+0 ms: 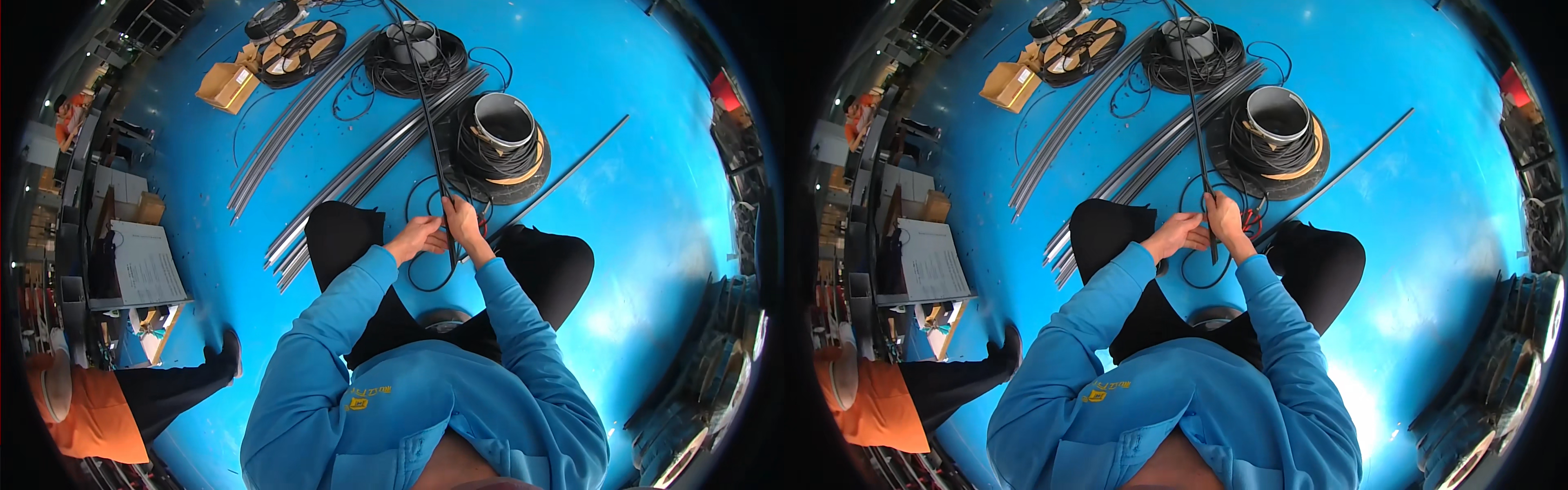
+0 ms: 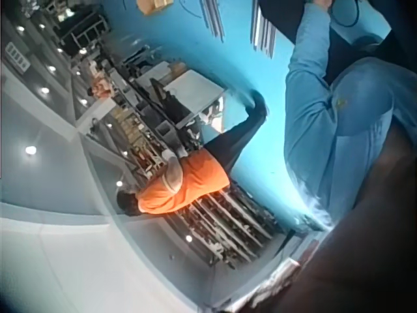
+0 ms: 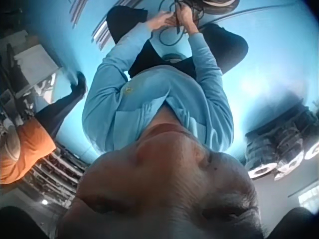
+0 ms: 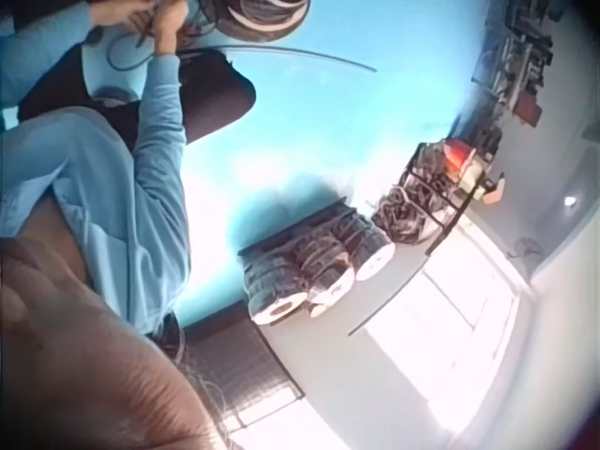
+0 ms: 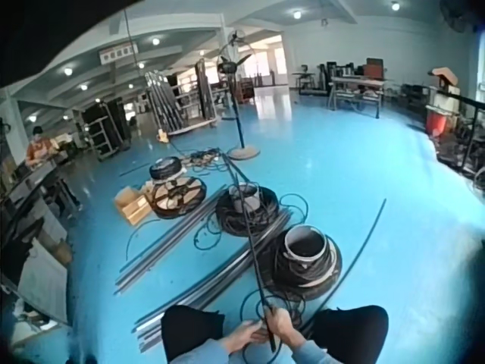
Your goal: Bundling several long metal strips together using wire ties on the floor.
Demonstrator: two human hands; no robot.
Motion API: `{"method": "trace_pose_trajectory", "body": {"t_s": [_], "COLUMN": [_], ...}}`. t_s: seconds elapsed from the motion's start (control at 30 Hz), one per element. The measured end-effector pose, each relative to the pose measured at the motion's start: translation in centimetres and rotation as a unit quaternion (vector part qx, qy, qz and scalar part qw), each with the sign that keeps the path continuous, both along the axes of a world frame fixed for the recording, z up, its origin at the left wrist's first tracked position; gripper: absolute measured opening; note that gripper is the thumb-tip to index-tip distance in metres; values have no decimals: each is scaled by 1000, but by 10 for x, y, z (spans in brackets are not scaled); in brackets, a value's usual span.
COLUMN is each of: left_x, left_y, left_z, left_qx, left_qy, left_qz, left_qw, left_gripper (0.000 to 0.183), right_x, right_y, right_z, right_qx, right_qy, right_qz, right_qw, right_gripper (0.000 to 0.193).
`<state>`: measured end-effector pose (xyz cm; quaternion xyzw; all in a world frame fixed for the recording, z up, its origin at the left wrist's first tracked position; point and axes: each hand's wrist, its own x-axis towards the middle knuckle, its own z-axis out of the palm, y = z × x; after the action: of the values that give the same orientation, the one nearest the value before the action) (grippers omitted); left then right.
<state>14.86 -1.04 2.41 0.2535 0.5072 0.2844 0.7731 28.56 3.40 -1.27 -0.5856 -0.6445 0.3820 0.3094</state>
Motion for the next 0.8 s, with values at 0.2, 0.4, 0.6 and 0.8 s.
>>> {"method": "trace_pose_trajectory", "body": {"t_s": [0.2,0.4,0.6,0.8], "left_x": [-13,-20,-25,-25], "left_y": [-2,10,13,9], "left_z": [-3,18,8,1], "left_qx": [-14,-18,1,11], "left_qy": [-33,-104,-97,-93], "left_qz": [-59,42,72,56], "left_qw": [998,994,993,994], "left_gripper": [29,30,29,27], "right_x": [-7,2,3,6], "right_y": [-2,-22,-56,-97], "right_z": [7,12,34,37], "right_qx": [-137,-134,-157,-216], "right_qy": [93,276,360,384], "right_qz": [16,-100,-126,-119], "right_qw": [986,946,911,890], "right_gripper": [34,31,26,20]}}
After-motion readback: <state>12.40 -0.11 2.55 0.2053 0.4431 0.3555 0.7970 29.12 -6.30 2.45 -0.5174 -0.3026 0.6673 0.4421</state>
